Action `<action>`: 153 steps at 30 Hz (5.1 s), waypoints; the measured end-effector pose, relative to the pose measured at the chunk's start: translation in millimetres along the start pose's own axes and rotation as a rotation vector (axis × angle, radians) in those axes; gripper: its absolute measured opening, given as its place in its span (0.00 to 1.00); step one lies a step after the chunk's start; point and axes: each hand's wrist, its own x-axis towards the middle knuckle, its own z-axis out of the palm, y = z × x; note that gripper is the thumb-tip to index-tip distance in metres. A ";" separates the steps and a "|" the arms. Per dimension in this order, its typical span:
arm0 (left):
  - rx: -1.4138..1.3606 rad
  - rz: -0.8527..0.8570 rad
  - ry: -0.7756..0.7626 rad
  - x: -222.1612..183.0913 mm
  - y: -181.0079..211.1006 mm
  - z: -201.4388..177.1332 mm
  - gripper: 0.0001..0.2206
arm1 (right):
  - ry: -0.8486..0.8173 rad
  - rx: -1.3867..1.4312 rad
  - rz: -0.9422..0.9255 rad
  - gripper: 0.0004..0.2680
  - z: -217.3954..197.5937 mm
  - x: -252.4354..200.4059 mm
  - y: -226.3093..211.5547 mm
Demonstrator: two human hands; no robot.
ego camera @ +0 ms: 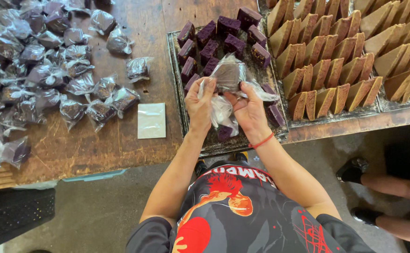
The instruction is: The person places individual slices of purple bread into clear plastic bags by hand.
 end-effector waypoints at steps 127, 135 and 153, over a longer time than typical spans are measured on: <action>0.147 -0.200 -0.200 -30.2 92.7 -40.1 0.07 | -0.803 -1.444 -0.487 0.09 88.0 -35.4 -14.3; 0.750 0.237 -0.110 -22.1 111.9 -55.0 0.03 | -0.789 -1.712 -0.915 0.04 88.9 -54.4 -1.2; 0.012 0.156 -0.038 10.7 71.9 -34.3 0.14 | -0.541 -1.390 -0.462 0.08 89.1 -18.8 13.2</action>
